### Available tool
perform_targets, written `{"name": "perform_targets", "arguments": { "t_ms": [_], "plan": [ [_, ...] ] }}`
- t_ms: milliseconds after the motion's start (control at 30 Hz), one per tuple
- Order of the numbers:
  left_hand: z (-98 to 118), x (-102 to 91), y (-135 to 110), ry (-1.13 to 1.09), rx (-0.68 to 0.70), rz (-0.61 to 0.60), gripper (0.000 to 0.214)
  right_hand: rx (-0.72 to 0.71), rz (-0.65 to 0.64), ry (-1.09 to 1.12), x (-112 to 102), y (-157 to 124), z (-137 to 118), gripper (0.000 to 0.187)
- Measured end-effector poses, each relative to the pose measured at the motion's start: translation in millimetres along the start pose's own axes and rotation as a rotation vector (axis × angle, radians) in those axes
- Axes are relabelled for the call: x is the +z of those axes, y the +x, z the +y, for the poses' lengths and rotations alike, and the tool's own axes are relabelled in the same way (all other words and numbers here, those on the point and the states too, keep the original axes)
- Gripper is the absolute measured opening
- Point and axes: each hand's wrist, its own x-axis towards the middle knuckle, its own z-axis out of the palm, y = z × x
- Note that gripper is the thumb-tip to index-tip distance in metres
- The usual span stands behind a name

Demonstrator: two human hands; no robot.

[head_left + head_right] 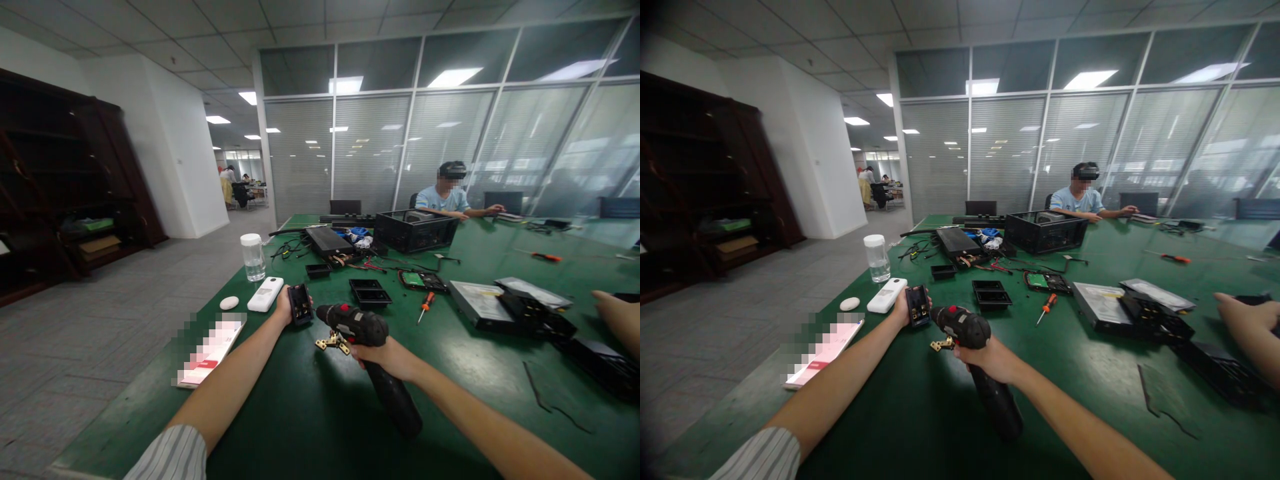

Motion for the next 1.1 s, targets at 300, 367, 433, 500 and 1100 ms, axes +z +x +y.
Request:
{"name": "perform_targets", "arguments": {
  "t_ms": [300, 367, 433, 500, 1100],
  "plan": [
    [1.0, 1.6, 1.6, 0.005, -0.006, 0.013, 0.048, 0.016, -0.004, -0.037, 1.3, -1.8, -4.9, 0.025],
    [0.9, 1.4, 1.9, 0.006, -0.005, 0.003, 0.048, 0.009, -0.003, -0.04, 1.6, -1.8, -5.6, 0.024],
    [0.8, 1.0, 1.7, 0.008, -0.002, -0.016, 0.048, 0.006, 0.001, -0.039, 1.4, -1.3, -4.8, 0.023],
    [0.8, 0.8, 1.0, 0.007, 0.001, -0.024, 0.048, 0.005, 0.002, -0.029, 0.8, -0.6, -3.0, 0.023],
    [1.5, 1.6, -1.8, -0.027, -0.023, -0.022, 0.049, 0.007, -0.001, -0.044, 0.9, -2.1, -6.2, 0.029]
  ]
}}
